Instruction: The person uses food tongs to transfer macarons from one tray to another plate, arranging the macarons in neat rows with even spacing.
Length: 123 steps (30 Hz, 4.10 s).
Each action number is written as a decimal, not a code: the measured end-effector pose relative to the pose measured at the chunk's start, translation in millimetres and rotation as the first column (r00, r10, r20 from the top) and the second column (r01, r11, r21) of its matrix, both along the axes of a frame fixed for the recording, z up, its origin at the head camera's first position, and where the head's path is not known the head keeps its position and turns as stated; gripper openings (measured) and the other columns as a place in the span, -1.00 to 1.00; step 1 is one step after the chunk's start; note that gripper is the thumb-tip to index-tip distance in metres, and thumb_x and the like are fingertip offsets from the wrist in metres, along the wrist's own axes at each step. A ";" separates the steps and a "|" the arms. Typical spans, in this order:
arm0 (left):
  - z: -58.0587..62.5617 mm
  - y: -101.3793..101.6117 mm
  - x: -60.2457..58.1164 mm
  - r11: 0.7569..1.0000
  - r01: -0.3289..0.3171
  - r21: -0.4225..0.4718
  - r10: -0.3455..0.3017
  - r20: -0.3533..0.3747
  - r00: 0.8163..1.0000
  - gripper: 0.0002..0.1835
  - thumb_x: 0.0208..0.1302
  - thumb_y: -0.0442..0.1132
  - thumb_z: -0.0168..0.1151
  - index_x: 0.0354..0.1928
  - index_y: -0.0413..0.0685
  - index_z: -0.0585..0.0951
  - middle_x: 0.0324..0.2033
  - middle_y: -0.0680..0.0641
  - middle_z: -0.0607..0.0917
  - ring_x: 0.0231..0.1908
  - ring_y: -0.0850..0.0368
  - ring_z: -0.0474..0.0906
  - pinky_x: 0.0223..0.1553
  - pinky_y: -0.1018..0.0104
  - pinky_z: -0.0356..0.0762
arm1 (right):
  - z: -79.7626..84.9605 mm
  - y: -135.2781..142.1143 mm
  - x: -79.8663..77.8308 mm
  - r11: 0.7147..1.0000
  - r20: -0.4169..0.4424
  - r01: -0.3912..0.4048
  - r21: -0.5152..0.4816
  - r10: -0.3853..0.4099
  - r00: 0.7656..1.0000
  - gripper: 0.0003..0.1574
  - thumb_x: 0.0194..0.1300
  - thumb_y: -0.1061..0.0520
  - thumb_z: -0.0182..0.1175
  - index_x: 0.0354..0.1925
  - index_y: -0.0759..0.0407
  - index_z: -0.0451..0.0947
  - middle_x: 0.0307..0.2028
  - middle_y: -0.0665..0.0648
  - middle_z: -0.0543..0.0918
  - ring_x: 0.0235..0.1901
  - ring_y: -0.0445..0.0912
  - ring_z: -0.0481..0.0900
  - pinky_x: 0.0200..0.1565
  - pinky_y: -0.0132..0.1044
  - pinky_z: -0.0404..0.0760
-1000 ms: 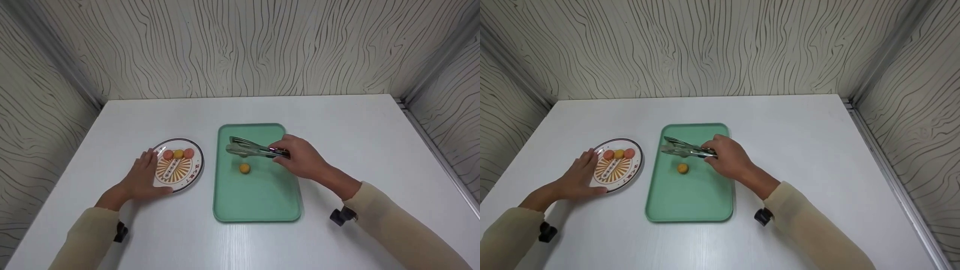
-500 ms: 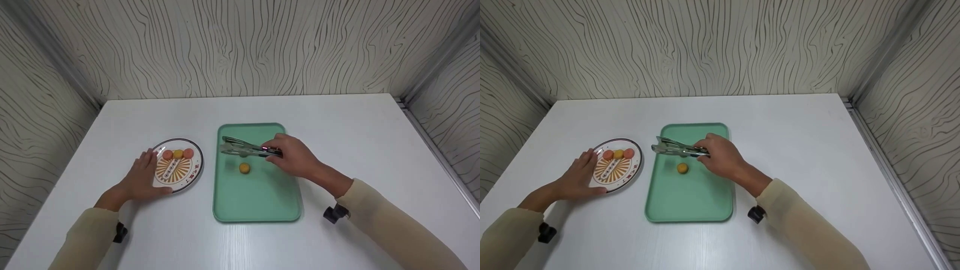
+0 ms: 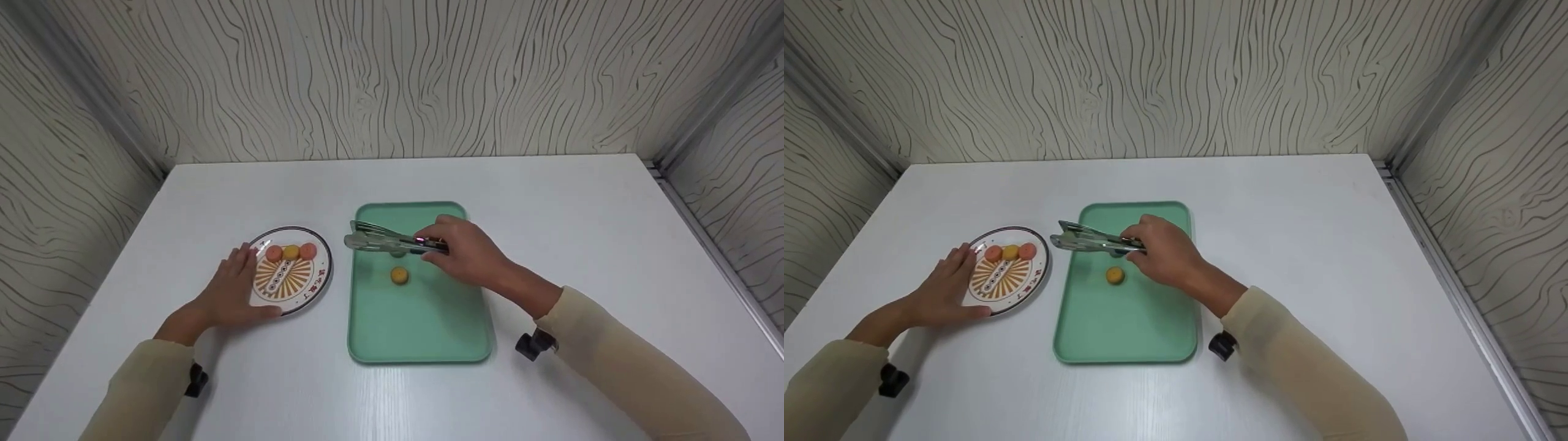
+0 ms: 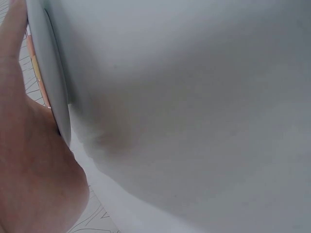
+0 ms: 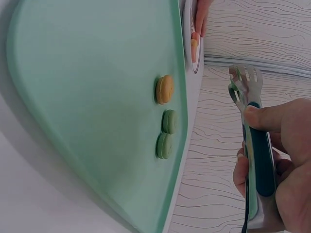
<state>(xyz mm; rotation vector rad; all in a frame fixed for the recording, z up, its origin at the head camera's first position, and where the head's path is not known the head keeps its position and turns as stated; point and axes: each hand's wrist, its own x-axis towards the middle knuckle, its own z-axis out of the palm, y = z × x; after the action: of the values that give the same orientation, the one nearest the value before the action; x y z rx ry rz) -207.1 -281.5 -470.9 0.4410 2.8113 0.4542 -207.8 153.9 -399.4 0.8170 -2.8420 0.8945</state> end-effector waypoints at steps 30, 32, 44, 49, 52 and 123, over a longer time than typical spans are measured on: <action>2.9 1.9 2.0 1.000 0.009 0.028 -0.009 -0.025 1.000 0.41 0.07 0.40 0.37 0.53 -0.54 -0.14 0.54 -0.50 -0.21 0.53 -0.47 -0.34 0.47 -0.37 -0.20 | 6.9 -45.3 -6.6 0.998 0.021 -0.056 -0.038 0.057 0.998 -0.70 0.31 0.22 0.37 0.03 0.15 0.75 -0.32 0.02 0.59 -0.38 -0.15 0.43 -0.33 -0.30 0.49; 1.5 1.7 1.4 0.999 0.016 0.031 -0.015 -0.036 0.999 0.41 0.07 0.40 0.37 0.52 -0.55 -0.12 0.54 -0.51 -0.20 0.52 -0.48 -0.33 0.46 -0.38 -0.19 | 7.0 -48.5 -6.3 0.997 0.024 -0.061 -0.040 0.062 0.998 -0.69 0.30 0.23 0.38 0.02 0.15 0.75 -0.32 0.03 0.59 -0.38 -0.15 0.45 -0.32 -0.29 0.50; 2.2 2.5 1.0 0.999 0.028 0.017 -0.028 -0.041 0.999 0.41 0.08 0.42 0.34 0.51 -0.57 -0.13 0.53 -0.52 -0.20 0.52 -0.49 -0.32 0.46 -0.39 -0.18 | 1.4 -73.5 -7.1 0.996 0.056 -0.086 -0.031 0.087 0.995 -0.70 0.31 0.25 0.36 0.02 0.12 0.75 -0.31 0.02 0.60 -0.39 -0.15 0.45 -0.34 -0.31 0.49; 1.3 1.9 -0.2 0.999 0.031 0.019 -0.030 -0.041 0.999 0.41 0.08 0.40 0.35 0.51 -0.57 -0.14 0.53 -0.53 -0.20 0.52 -0.49 -0.32 0.45 -0.40 -0.18 | -0.1 -82.8 -7.2 0.996 0.052 -0.093 -0.011 0.093 0.994 -0.73 0.30 0.24 0.37 -0.02 0.14 0.76 -0.31 0.03 0.61 -0.38 -0.14 0.44 -0.33 -0.30 0.48; 0.0 0.9 -0.6 0.999 0.036 0.013 -0.035 -0.045 0.998 0.41 0.09 0.40 0.35 0.52 -0.56 -0.14 0.53 -0.52 -0.20 0.52 -0.50 -0.32 0.45 -0.40 -0.18 | -1.4 -87.6 -7.9 0.996 0.055 -0.094 -0.003 0.094 0.994 -0.75 0.30 0.23 0.37 -0.03 0.12 0.77 -0.32 0.02 0.62 -0.38 -0.14 0.44 -0.33 -0.31 0.48; 5.7 1.5 2.4 0.999 0.029 0.020 -0.029 -0.021 0.999 0.41 0.07 0.42 0.36 0.52 -0.54 -0.12 0.54 -0.51 -0.20 0.52 -0.49 -0.32 0.46 -0.38 -0.21 | -39.7 -167.9 -11.9 0.981 0.040 -0.039 0.190 0.032 0.999 -0.74 0.28 0.22 0.32 -0.06 0.12 0.78 -0.26 0.06 0.69 -0.27 -0.12 0.56 -0.19 -0.26 0.59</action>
<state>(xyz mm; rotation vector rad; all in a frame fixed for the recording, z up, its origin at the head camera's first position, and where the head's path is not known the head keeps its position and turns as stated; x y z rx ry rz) -204.7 -280.0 -465.2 0.4932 2.8186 0.4750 -219.7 -14.0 -439.0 0.8811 -2.9890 0.6540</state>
